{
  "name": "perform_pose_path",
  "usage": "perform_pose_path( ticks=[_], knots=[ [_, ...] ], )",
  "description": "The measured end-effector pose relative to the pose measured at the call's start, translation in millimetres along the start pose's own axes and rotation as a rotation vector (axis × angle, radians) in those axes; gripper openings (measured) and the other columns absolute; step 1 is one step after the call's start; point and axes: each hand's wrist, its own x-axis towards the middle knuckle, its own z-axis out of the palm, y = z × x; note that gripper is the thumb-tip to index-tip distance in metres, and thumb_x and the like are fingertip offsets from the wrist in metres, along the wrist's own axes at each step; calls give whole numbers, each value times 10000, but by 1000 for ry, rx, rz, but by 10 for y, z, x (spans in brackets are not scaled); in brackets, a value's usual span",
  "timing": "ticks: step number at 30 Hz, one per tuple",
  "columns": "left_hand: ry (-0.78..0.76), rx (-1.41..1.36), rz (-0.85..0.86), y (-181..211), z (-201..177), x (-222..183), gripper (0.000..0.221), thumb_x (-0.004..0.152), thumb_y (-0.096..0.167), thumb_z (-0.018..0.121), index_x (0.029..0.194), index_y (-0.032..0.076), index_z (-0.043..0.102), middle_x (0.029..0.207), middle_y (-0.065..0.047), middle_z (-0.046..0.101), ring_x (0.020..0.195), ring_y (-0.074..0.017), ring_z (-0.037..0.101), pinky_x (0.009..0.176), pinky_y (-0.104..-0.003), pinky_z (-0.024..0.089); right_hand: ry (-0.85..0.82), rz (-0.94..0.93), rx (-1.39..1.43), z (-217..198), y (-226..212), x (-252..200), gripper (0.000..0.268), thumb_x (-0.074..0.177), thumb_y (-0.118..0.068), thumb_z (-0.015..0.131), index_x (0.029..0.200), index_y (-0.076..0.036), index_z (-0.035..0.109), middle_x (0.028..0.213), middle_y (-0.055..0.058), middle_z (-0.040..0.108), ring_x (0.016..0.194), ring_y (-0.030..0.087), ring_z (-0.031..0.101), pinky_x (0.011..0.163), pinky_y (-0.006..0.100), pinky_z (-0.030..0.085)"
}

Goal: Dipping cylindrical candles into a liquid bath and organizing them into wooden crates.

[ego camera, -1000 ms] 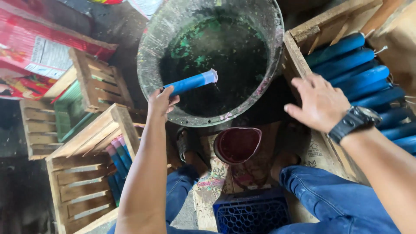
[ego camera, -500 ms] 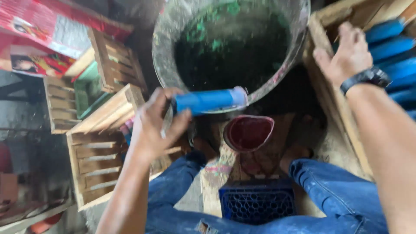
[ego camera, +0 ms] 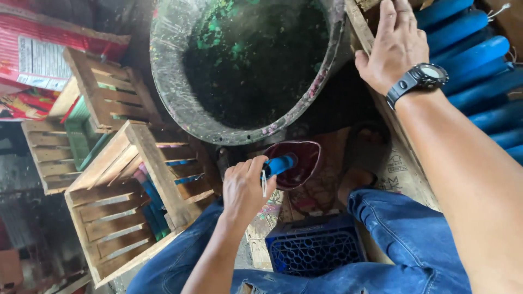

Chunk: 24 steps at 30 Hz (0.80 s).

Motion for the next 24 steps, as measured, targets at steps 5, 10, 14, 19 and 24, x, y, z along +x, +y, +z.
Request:
perform_pose_path(
  ticks=[5, 10, 14, 19, 24],
  knots=[
    [-22, 23, -23, -78, 320, 52, 352, 697, 255, 641, 988, 88, 535, 797, -64, 615, 727, -253, 574, 642, -370, 407, 79, -43, -19, -93, -80, -18, 837, 793, -225, 706, 1390, -80, 137, 1348, 233, 214, 1194, 417, 328, 829, 507, 440],
    [-48, -13, -68, -124, 397, 32, 351, 715, 261, 617, 999, 79, 520, 770, -69, 605, 701, -272, 568, 626, -386, 402, 102, -220, -88, -57, -85, -10, 746, 800, -199, 633, 1407, -49, 224, 1393, 181, 223, 1254, 335, 247, 883, 484, 401],
    [-121, -110, -148, -141, 119, 18, 380, 756, 257, 588, 1069, 55, 512, 862, -94, 631, 738, -262, 604, 682, -424, 440, 66, -218, -126, -34, -75, -1, 643, 799, -237, 584, 1373, -32, 379, 1401, 162, 214, 1264, 293, 175, 844, 493, 400],
    [-224, -396, -549, -214, -223, -50, 449, 710, 425, 501, 1085, 178, 518, 1032, 6, 615, 838, -198, 616, 682, -352, 463, -135, -65, -121, -112, -176, 42, 777, 731, -296, 583, 1397, -52, 266, 1413, 116, 93, 1257, 272, 49, 835, 502, 398],
    [-159, -634, -675, -410, -346, -177, 330, 713, 366, 531, 967, 158, 569, 842, -5, 614, 778, -128, 551, 698, -278, 404, -50, -99, -126, -3, -159, 15, 790, 758, -268, 634, 1411, -34, 255, 1408, 142, 81, 1261, 299, 67, 846, 480, 431]
  ],
)
